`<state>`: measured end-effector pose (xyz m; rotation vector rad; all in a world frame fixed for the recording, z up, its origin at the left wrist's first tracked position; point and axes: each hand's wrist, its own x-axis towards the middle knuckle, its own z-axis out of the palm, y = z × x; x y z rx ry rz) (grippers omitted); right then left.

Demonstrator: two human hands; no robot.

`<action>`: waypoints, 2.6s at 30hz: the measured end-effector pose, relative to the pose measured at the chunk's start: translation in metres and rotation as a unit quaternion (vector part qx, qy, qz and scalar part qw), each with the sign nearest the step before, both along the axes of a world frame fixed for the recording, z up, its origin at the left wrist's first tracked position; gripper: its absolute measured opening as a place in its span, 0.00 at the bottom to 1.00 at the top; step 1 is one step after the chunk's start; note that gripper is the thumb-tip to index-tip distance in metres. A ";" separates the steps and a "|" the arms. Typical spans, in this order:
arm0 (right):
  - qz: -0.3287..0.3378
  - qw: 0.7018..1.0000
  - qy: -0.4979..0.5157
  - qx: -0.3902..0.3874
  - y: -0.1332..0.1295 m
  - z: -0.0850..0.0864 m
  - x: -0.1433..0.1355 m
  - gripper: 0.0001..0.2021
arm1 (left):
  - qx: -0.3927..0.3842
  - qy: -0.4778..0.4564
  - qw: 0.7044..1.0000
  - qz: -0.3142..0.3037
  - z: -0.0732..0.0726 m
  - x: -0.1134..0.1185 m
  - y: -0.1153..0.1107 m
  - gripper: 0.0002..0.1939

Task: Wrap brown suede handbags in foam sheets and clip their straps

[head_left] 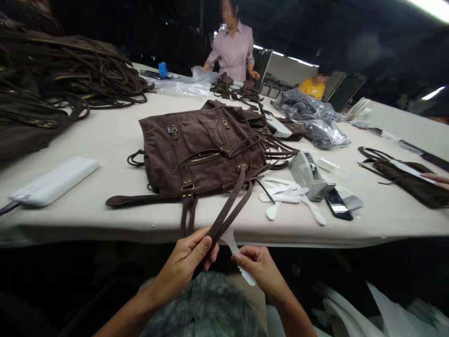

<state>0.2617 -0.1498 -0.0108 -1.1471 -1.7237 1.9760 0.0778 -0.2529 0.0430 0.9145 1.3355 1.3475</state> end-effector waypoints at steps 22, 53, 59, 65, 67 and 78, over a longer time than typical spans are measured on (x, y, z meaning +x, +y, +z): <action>0.027 0.986 0.145 -0.077 -0.019 0.009 -0.040 0.15 | -0.014 -0.041 0.996 0.079 -0.014 0.012 -0.018 0.50; 0.035 0.966 0.121 0.224 -0.009 0.051 -0.025 0.07 | -0.026 0.143 0.988 0.048 -0.011 0.009 -0.005 0.16; -0.059 0.977 0.113 0.171 -0.021 0.044 -0.031 0.07 | 0.043 0.194 0.972 0.122 -0.008 0.014 0.003 0.11; -0.067 0.991 0.093 0.069 -0.028 0.047 -0.032 0.11 | 0.034 0.137 0.976 0.166 -0.012 0.020 0.006 0.06; -0.064 0.993 0.098 0.029 -0.029 0.047 -0.033 0.13 | 0.032 0.129 0.976 0.174 -0.014 0.021 0.006 0.06; -0.090 0.990 0.103 -0.014 -0.027 0.038 -0.044 0.17 | 0.108 0.342 0.917 0.176 -0.018 0.018 0.000 0.07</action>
